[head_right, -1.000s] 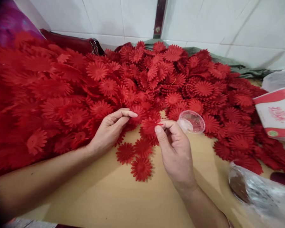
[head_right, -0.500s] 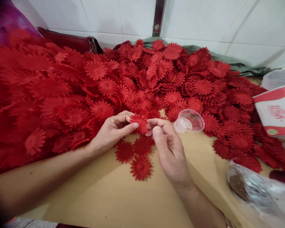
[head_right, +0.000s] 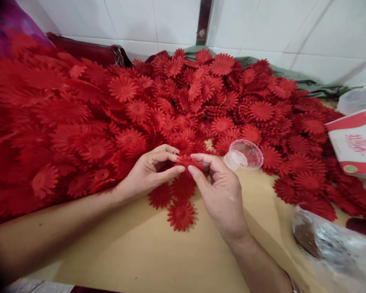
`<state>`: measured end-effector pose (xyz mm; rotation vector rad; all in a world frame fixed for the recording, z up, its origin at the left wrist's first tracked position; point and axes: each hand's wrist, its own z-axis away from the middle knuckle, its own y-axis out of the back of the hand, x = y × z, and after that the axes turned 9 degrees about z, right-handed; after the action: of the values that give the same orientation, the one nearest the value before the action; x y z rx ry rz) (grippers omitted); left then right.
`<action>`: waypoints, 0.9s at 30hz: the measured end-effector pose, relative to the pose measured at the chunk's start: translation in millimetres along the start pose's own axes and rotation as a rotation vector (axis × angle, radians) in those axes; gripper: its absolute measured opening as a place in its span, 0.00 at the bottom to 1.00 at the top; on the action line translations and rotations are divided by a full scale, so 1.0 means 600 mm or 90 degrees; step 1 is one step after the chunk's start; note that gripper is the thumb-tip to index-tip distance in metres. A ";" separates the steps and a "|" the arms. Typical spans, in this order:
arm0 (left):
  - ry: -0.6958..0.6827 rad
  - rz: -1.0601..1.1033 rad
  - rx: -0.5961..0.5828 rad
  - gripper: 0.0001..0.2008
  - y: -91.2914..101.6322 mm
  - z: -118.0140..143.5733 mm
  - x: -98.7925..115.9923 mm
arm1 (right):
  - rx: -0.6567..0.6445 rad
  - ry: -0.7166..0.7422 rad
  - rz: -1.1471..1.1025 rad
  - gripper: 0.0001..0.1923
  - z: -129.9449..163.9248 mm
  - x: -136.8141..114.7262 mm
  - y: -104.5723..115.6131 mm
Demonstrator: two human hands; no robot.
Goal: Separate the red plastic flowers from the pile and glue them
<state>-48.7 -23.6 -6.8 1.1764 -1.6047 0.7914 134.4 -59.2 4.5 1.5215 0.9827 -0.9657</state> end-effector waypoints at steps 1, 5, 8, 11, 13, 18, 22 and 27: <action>-0.002 -0.010 0.007 0.06 0.000 0.000 0.000 | -0.011 -0.006 0.010 0.10 0.000 0.001 0.002; -0.003 -0.034 0.007 0.09 0.001 0.001 -0.001 | -0.017 0.001 0.042 0.05 0.001 0.002 0.005; -0.011 -0.030 -0.005 0.10 0.001 0.001 -0.001 | -0.012 0.009 0.035 0.04 0.001 0.001 0.005; -0.012 -0.030 -0.016 0.10 0.002 0.001 0.002 | -0.027 0.006 0.023 0.06 0.001 0.000 0.002; -0.011 -0.031 -0.021 0.11 0.002 0.001 0.004 | -0.044 0.003 0.015 0.07 0.001 0.001 0.002; -0.033 -0.031 -0.018 0.12 0.004 0.003 0.007 | -0.082 -0.011 0.008 0.11 0.001 0.001 0.003; -0.044 -0.019 -0.027 0.04 0.003 0.003 0.010 | -0.078 -0.011 -0.008 0.13 0.002 -0.002 0.001; -0.010 -0.012 0.024 0.03 0.001 0.000 0.009 | -0.052 -0.006 -0.069 0.15 -0.002 0.008 0.000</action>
<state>-49.6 -25.2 -1.7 1.2255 -1.5957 0.8056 135.9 -57.5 0.4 1.4064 1.0934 -0.9958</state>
